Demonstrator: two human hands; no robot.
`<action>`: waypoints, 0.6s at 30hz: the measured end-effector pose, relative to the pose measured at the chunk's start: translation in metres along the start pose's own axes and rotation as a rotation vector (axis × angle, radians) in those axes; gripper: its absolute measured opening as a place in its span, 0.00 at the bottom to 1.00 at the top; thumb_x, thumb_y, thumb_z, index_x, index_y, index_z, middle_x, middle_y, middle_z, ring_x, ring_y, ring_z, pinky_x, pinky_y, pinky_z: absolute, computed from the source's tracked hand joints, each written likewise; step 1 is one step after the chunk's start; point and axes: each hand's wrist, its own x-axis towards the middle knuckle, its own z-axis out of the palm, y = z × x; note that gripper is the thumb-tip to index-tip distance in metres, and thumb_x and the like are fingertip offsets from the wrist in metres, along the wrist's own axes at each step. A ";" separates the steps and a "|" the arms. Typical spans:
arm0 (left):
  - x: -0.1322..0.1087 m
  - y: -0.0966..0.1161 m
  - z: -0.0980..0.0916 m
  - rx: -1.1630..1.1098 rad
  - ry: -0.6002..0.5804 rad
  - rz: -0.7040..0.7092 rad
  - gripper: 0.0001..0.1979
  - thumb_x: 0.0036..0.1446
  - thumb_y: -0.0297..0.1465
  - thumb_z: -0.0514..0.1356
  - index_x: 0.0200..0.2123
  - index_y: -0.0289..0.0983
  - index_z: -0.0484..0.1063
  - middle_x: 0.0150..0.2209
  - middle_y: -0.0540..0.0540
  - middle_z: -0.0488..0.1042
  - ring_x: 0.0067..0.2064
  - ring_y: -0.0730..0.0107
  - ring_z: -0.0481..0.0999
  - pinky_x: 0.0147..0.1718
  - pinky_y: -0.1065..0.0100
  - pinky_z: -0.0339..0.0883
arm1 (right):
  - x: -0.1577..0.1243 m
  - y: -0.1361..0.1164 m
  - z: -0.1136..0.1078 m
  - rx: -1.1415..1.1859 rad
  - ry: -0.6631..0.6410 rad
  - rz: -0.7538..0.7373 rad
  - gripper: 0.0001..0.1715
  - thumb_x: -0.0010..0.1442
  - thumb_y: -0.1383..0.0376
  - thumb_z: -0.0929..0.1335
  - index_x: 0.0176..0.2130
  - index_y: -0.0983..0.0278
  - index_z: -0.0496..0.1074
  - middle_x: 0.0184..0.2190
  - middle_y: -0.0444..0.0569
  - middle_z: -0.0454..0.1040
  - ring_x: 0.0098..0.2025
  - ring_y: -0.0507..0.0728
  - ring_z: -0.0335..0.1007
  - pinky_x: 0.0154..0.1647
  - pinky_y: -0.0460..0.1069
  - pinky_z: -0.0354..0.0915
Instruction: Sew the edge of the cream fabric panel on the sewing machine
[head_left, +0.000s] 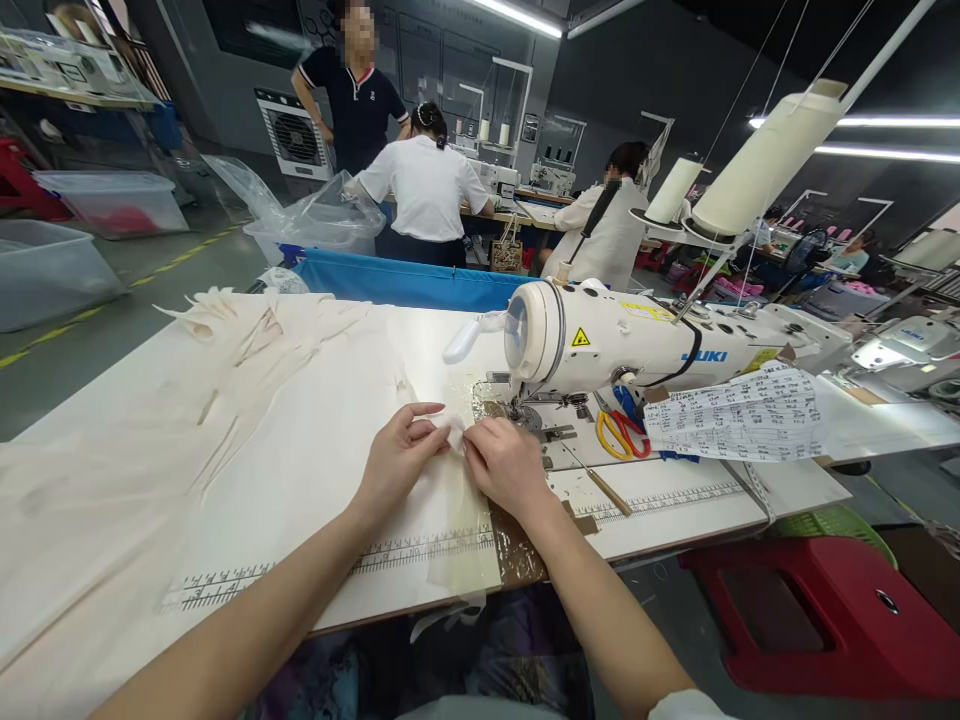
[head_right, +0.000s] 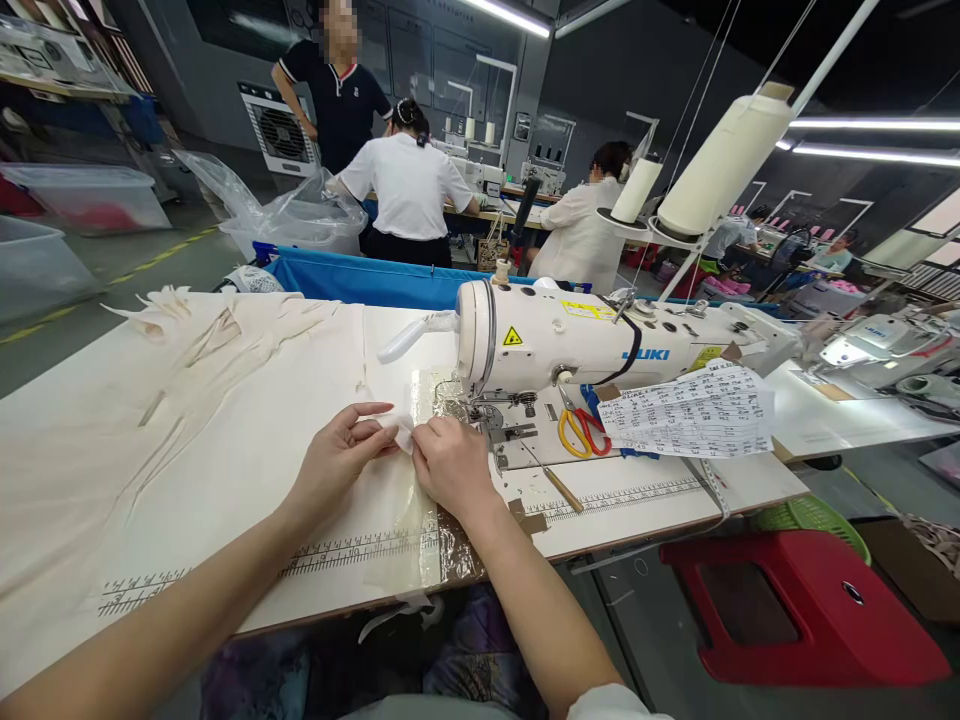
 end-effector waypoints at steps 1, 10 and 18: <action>0.000 0.000 0.000 0.005 0.008 -0.014 0.33 0.45 0.52 0.72 0.48 0.37 0.72 0.26 0.52 0.75 0.36 0.63 0.77 0.45 0.60 0.72 | 0.000 0.001 -0.002 0.047 0.030 0.022 0.12 0.67 0.68 0.63 0.31 0.63 0.70 0.30 0.48 0.74 0.32 0.55 0.68 0.29 0.48 0.55; 0.006 0.000 0.000 -0.080 0.078 -0.084 0.46 0.39 0.48 0.74 0.59 0.35 0.64 0.28 0.52 0.76 0.34 0.62 0.79 0.42 0.61 0.73 | -0.003 0.005 -0.010 1.306 0.007 0.422 0.09 0.64 0.58 0.65 0.33 0.59 0.65 0.24 0.41 0.71 0.29 0.56 0.73 0.33 0.52 0.71; 0.002 0.001 0.001 -0.109 0.075 -0.107 0.44 0.41 0.46 0.74 0.59 0.36 0.65 0.27 0.55 0.73 0.35 0.64 0.79 0.39 0.65 0.72 | -0.007 0.001 -0.002 0.393 0.035 0.207 0.09 0.66 0.63 0.65 0.45 0.62 0.71 0.35 0.49 0.75 0.35 0.56 0.71 0.32 0.49 0.62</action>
